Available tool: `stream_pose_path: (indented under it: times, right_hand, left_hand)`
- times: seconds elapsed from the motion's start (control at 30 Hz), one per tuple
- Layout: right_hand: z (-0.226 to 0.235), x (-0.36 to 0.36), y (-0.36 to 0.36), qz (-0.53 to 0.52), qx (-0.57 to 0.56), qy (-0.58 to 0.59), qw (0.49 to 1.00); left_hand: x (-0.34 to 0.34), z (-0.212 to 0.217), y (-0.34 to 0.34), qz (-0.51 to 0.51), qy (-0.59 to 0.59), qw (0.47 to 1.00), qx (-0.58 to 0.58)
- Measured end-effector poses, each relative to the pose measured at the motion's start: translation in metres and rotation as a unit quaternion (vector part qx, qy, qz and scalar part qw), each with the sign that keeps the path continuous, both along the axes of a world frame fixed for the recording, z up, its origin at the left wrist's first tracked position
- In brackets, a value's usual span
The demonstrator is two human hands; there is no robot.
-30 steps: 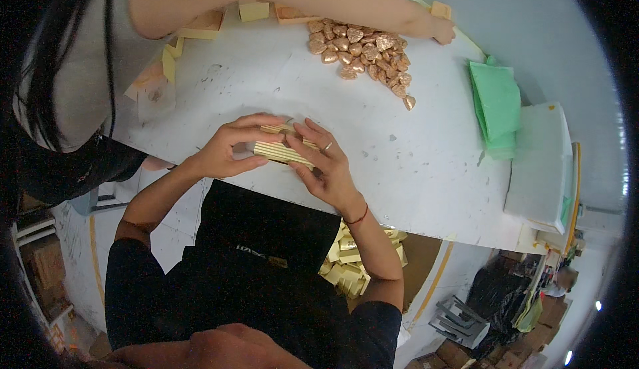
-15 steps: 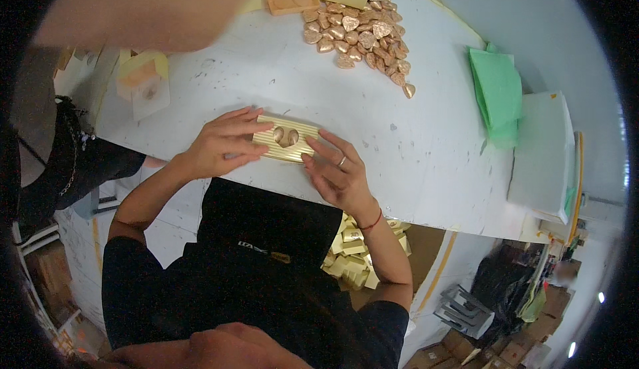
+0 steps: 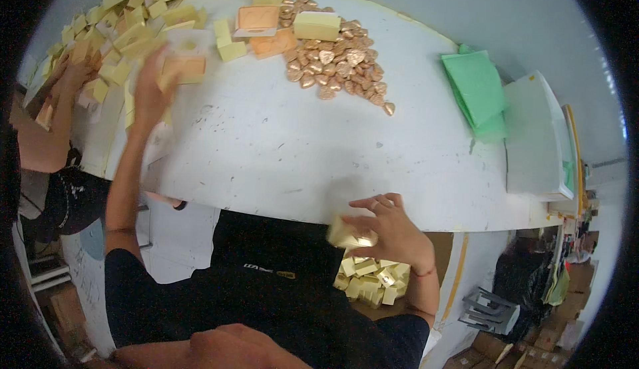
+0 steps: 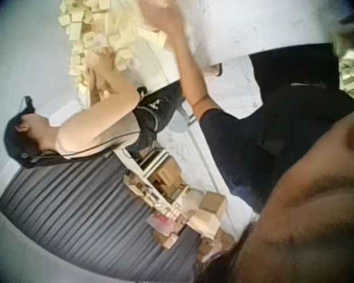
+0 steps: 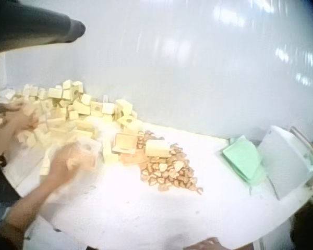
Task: The person repeatedly picks small heart-shaped metallic pieces and places them into small rectangular boxes with two indentations. They close each box after filling it and set it aside on the table. The process continues with multiple boxes throughout the clip.
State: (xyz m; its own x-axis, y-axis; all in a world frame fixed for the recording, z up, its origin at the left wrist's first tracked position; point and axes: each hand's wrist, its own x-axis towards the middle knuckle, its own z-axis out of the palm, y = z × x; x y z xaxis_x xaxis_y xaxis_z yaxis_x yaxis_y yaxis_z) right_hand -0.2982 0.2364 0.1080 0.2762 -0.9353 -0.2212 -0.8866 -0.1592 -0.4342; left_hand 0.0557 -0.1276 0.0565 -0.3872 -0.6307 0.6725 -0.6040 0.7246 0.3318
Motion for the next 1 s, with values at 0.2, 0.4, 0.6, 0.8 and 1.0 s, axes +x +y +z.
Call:
stream_pose_path:
  times: [0.2, 0.4, 0.6, 0.8, 1.0]
  right_hand:
    - [-0.026, 0.0, -0.085, -0.124, -0.204, -0.071, 0.969]
    - [-0.103, -0.015, -0.207, -0.182, -0.332, 0.014, 0.925]
    - [-0.078, 0.026, -0.173, -0.231, -0.294, -0.302, 0.877]
    - [-0.075, 0.099, -0.156, -0.157, -0.232, -0.369, 0.886]
    - [-0.087, 0.101, -0.167, -0.078, -0.359, -0.129, 0.921]
  left_hand:
    - [0.0, 0.001, -0.091, 0.095, -0.15, 0.984, 0.027]
    - [-0.026, 0.005, 0.028, 0.029, -0.025, 0.999, -0.029]
    - [-0.064, -0.053, 0.09, -0.07, 0.094, 0.978, 0.172]
    - [-0.095, -0.06, 0.105, -0.182, 0.146, 0.938, 0.256]
    - [-0.092, -0.068, 0.104, -0.21, 0.161, 0.93, 0.256]
